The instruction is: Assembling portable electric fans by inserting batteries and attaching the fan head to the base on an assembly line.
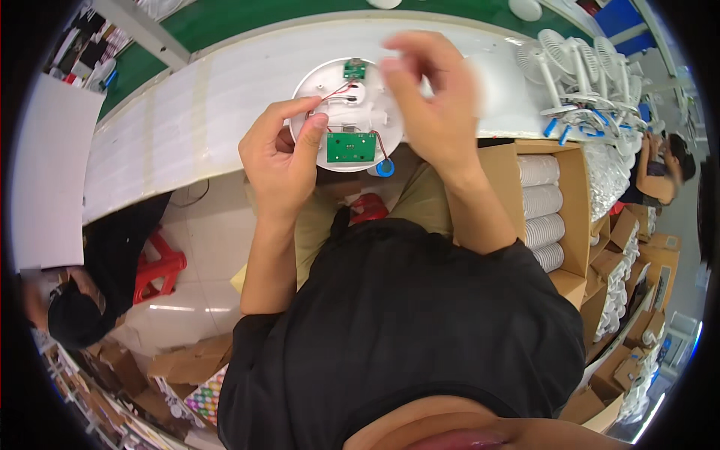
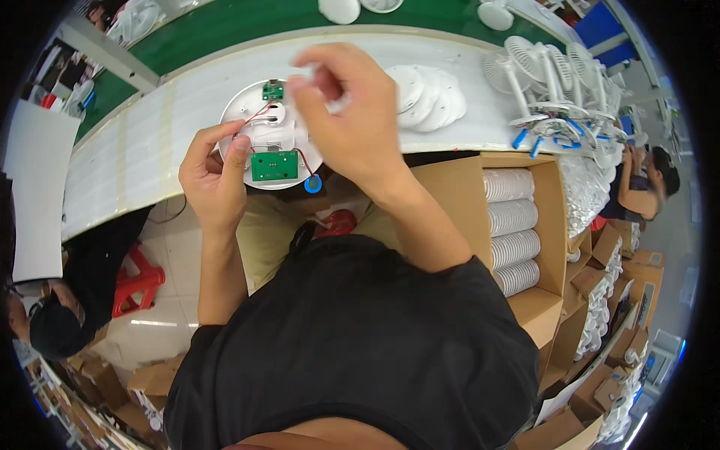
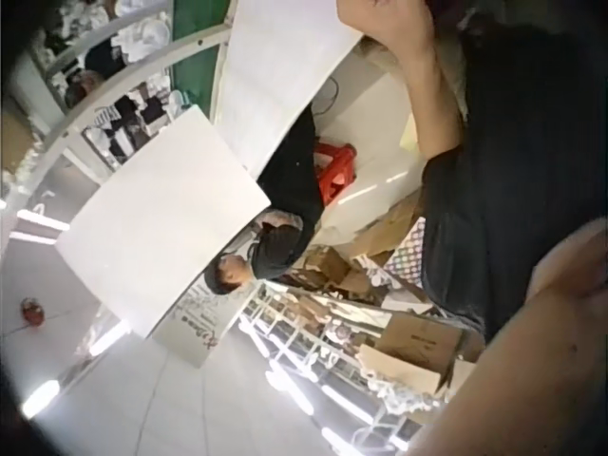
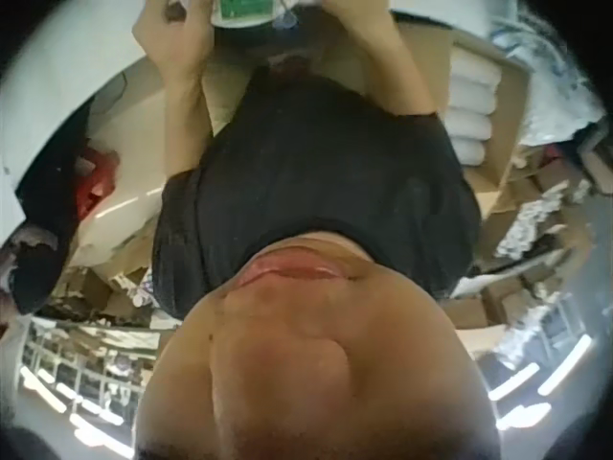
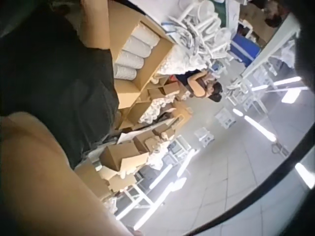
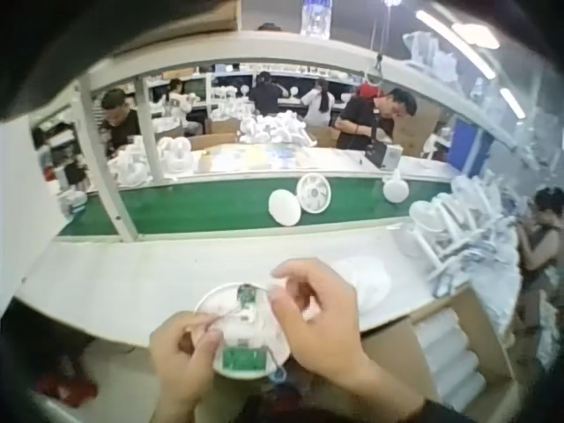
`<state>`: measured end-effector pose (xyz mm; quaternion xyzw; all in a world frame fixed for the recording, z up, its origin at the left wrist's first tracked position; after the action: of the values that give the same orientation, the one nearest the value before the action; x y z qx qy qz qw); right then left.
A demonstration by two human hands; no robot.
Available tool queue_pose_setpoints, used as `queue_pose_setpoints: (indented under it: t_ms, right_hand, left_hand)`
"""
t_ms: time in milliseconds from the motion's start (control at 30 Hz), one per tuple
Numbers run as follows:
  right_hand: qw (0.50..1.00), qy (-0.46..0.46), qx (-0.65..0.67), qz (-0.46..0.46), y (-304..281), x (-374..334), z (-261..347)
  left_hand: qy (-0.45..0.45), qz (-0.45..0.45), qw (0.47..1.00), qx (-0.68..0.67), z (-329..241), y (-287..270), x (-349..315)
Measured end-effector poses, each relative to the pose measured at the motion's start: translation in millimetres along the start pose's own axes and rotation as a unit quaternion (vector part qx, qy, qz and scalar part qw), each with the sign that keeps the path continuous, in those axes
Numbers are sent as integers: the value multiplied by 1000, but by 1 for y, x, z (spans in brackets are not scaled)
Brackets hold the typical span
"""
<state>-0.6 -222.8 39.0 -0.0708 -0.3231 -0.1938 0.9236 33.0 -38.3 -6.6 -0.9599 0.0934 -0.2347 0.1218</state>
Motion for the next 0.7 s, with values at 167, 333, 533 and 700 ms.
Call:
queue_pose_setpoints:
  t_ms: [167, 333, 533, 700]
  right_hand:
    - [904, 379, 190, -46, -50, -61, -6]
    - [779, 440, 438, -90, -27, -87, -19]
    - [890, 197, 358, -201, -14, -61, -26]
    - [942, 78, 300, -130, -10, -45, -4]
  left_hand:
    - [4, -56, 998, 1, -10, 15, 7]
    - [45, -65, 997, 5, -10, 34, 7]
    - [90, -98, 991, 16, -8, 43, 4]
    - [79, -134, 988, 16, -11, 45, 6]
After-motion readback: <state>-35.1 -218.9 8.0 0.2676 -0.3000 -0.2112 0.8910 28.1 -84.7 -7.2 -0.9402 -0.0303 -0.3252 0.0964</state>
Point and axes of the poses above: each hand's wrist, its own x-axis towards the middle knuckle, its own y-axis out of the palm, z = x × y, the point moved 3 cm from there along x, towards the middle knuckle, and after that the axes turned 12 degrees about x, right-handed, at the moved point
